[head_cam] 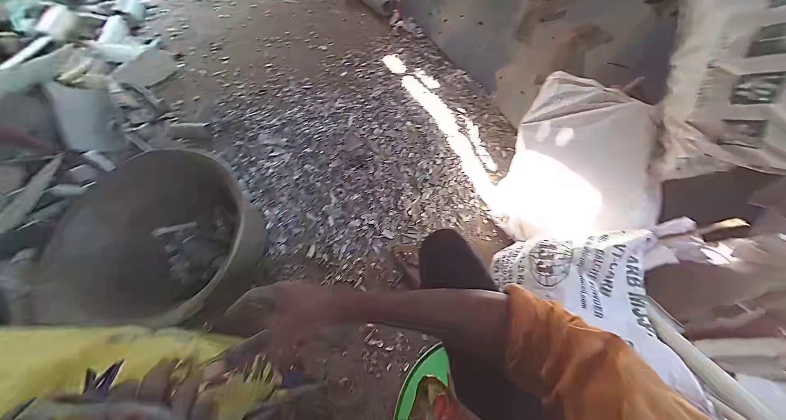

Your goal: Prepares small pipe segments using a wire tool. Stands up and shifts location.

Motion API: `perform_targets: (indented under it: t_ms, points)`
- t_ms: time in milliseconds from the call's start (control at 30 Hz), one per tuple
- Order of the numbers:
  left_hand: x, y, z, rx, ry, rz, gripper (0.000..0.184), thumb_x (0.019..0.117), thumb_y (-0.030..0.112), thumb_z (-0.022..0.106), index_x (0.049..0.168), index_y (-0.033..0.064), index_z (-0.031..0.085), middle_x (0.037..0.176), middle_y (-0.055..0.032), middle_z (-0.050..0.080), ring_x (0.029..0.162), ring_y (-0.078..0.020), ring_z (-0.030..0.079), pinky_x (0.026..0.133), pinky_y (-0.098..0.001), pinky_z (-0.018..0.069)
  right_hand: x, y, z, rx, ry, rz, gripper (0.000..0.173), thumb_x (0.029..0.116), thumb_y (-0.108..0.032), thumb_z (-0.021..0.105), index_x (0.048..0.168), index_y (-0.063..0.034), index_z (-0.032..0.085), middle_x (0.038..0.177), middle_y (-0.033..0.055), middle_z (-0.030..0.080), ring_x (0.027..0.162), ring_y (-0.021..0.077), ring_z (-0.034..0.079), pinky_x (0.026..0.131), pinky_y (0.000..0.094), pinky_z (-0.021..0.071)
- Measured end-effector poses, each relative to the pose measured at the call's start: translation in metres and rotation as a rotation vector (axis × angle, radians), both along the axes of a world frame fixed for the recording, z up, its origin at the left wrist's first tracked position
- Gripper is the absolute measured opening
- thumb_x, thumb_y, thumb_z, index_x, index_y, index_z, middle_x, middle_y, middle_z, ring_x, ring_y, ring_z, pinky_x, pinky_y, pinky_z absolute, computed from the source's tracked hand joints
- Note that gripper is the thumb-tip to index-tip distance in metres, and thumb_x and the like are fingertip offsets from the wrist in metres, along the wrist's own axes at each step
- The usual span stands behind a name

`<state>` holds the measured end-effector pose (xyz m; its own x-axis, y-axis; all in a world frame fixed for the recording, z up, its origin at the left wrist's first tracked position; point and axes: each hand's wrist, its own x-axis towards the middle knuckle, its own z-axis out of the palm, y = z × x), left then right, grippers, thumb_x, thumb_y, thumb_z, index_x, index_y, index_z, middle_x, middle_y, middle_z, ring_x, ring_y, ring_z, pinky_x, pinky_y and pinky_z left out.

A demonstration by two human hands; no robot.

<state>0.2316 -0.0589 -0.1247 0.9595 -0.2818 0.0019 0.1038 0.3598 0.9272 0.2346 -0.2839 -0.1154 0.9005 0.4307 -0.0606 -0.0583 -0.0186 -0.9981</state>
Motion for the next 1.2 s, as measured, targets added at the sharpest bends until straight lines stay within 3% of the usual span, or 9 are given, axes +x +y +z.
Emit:
perform_targets:
  t_ms: [100,233,333,433,667,800,967,1067,1200]
  points:
    - [-0.002,-0.005,0.014,-0.029,0.012,0.265,0.039,0.111,0.045,0.026,0.099,0.0337,0.061,0.072,0.0162,0.065,0.053,0.0054,0.058,0.047,-0.0115,0.0497,-0.015,0.016,-0.015,0.066,0.196,0.33,0.032,0.0995,-0.021,0.069,0.124,-0.0017,0.063,0.068,0.004,0.055,0.046,0.0069,0.046,0.044,0.0227,0.0427]
    - [0.006,-0.009,0.012,0.184,0.036,0.458,0.03,0.1134,0.025,0.028,0.098,0.0151,0.051,0.057,0.0127,0.047,0.039,0.0048,0.036,0.038,-0.0102,0.0343,-0.043,0.035,-0.025,-0.076,-0.033,0.477,0.03,0.1008,-0.024,0.064,0.081,-0.0012,0.06,0.06,-0.0007,0.05,0.051,0.0059,0.047,0.05,0.0253,0.0413]
    - [-0.001,-0.002,0.007,0.746,-0.257,0.323,0.048,0.1022,0.037,0.054,0.122,-0.0069,0.057,0.081,0.0024,0.059,0.064,0.0006,0.054,0.061,-0.019,0.048,-0.039,0.017,-0.007,-0.062,-0.204,0.313,0.026,0.1045,-0.021,0.056,0.092,0.0018,0.062,0.07,0.0006,0.053,0.059,0.0049,0.05,0.056,0.0235,0.0445]
    - [-0.015,-0.005,0.002,0.788,-0.29,-0.066,0.084,0.0948,0.072,0.046,0.125,-0.0055,0.06,0.084,0.0059,0.066,0.071,0.0028,0.058,0.068,-0.0204,0.0528,-0.018,-0.001,0.009,-0.061,-0.187,0.017,0.024,0.1061,-0.023,0.051,0.091,-0.0081,0.062,0.065,-0.01,0.048,0.05,-0.0034,0.042,0.048,0.0153,0.0385]
    - [-0.025,-0.009,-0.01,0.729,-0.105,0.281,0.031,0.0944,0.039,0.068,0.077,0.0135,0.065,0.062,0.0134,0.049,0.053,0.0048,0.045,0.052,-0.0171,0.0398,-0.016,0.025,-0.007,-0.138,0.059,-0.077,0.025,0.1064,-0.025,0.045,0.087,-0.0141,0.058,0.061,-0.0093,0.044,0.046,0.0016,0.04,0.044,0.0204,0.0373]
    - [-0.024,-0.005,0.004,0.181,-0.021,0.338,0.022,0.0928,0.005,0.059,0.11,-0.0057,0.068,0.111,-0.0062,0.071,0.095,-0.0089,0.069,0.085,-0.0261,0.0582,-0.035,0.052,-0.013,0.048,0.319,0.06,0.031,0.1095,-0.018,0.037,0.096,-0.0103,0.063,0.059,-0.0081,0.052,0.043,0.0012,0.045,0.041,0.018,0.0408]
    - [-0.019,-0.013,0.031,-0.141,0.235,0.543,0.013,0.1049,0.006,0.054,0.097,-0.0011,0.06,0.074,-0.0059,0.068,0.044,-0.0028,0.051,0.042,-0.0152,0.0435,-0.041,0.056,-0.032,-0.06,0.236,0.162,0.022,0.1048,-0.025,0.051,0.096,-0.0111,0.066,0.063,-0.0088,0.053,0.046,0.0014,0.046,0.043,0.0192,0.0408]
    - [-0.017,-0.003,0.026,0.001,0.275,0.654,0.018,0.1028,0.009,0.059,0.086,0.0035,0.058,0.063,0.0015,0.053,0.042,-0.0004,0.037,0.039,-0.0147,0.0311,-0.041,0.049,-0.032,-0.134,0.229,0.032,0.01,0.0989,-0.015,0.058,0.098,-0.0095,0.067,0.066,-0.0087,0.058,0.047,0.0007,0.048,0.043,0.0191,0.0426]
    - [-0.018,0.002,0.025,0.341,-0.007,0.687,0.01,0.0932,0.007,0.066,0.087,0.0002,0.063,0.066,0.0048,0.056,0.054,0.0022,0.051,0.051,-0.015,0.0435,-0.018,0.03,-0.051,0.005,0.459,-0.185,0.021,0.1022,-0.01,0.046,0.091,-0.0132,0.064,0.057,-0.0084,0.057,0.039,-0.0002,0.044,0.036,0.0173,0.0391]
